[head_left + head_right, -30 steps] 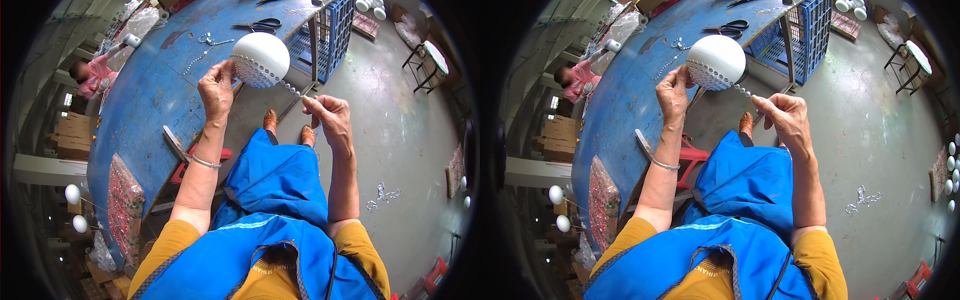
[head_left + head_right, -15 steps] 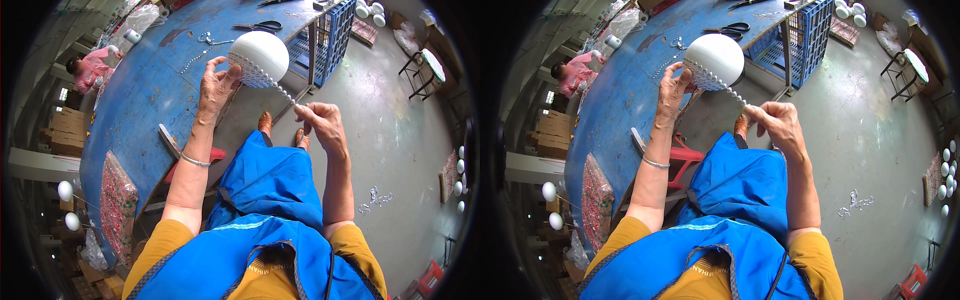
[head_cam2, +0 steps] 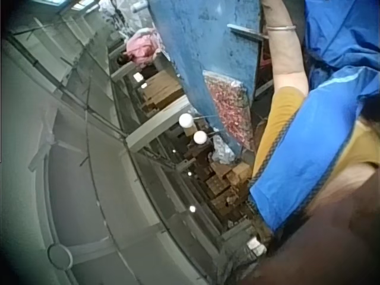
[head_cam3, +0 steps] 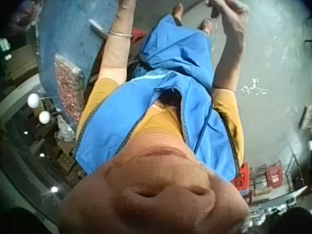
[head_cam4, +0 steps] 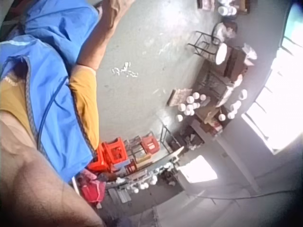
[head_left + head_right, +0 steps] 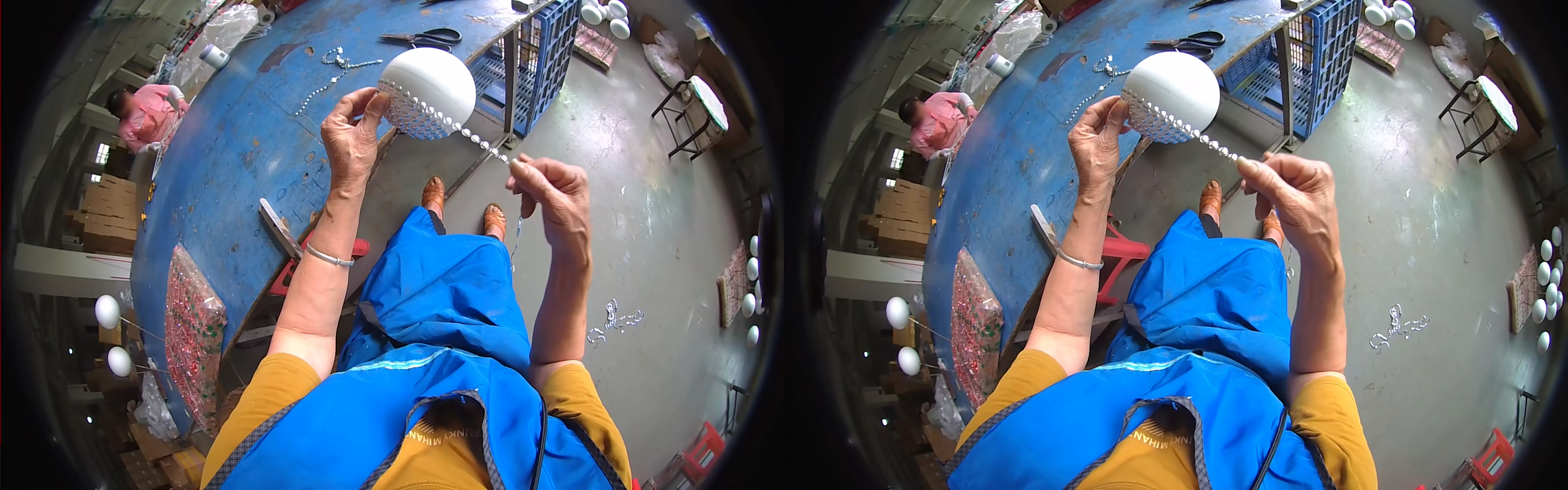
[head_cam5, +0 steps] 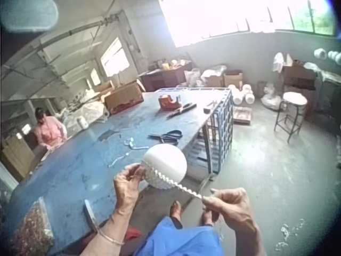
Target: Decorating a white spherical object by manually applying a string of metallic studs.
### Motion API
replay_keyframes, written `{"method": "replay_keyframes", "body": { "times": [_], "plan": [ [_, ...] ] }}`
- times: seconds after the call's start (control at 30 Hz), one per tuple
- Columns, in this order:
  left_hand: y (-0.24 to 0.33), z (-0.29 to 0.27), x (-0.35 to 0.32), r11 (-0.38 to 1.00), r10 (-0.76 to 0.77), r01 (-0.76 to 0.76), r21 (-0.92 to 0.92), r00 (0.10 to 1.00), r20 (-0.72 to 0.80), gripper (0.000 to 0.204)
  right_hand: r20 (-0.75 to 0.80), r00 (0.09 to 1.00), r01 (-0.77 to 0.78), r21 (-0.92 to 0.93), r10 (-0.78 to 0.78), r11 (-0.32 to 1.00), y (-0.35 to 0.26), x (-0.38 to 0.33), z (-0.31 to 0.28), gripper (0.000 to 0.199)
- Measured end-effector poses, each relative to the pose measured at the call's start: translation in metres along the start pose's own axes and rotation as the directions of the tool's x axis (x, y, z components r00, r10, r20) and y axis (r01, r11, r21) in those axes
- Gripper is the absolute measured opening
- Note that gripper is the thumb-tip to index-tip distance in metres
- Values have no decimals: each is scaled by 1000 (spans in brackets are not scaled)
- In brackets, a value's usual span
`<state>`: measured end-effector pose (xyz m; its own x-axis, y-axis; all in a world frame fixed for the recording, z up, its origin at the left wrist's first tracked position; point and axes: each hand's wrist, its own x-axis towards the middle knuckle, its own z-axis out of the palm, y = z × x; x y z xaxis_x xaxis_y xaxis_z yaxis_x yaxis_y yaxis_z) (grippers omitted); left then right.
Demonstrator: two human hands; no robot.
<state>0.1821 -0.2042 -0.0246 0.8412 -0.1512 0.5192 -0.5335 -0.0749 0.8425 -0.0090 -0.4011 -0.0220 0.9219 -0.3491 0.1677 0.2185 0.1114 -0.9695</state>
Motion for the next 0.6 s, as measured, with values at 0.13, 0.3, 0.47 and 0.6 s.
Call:
{"method": "replay_keyframes", "body": {
  "times": [0.13, 0.3, 0.47, 0.6],
  "plan": [
    [2, 1, 0, 980, -34, 43, -193, 998, 50, 36, -35, 998, -47, -64, 44, 997, 11, 2, -2, 29],
    [8, -1, -2, 990, -69, 80, -116, 993, 98, 42, -95, 991, -98, -45, 94, 994, 47, 19, 7, 29],
    [11, 2, -9, 989, 14, -43, 139, 979, 201, 54, -77, 991, -106, 29, 108, 994, 52, 31, 17, 32],
    [13, -2, -9, 997, -28, 10, 75, 971, 239, 65, -57, 995, -87, 10, 87, 996, 26, 22, 12, 33]
  ]
}}
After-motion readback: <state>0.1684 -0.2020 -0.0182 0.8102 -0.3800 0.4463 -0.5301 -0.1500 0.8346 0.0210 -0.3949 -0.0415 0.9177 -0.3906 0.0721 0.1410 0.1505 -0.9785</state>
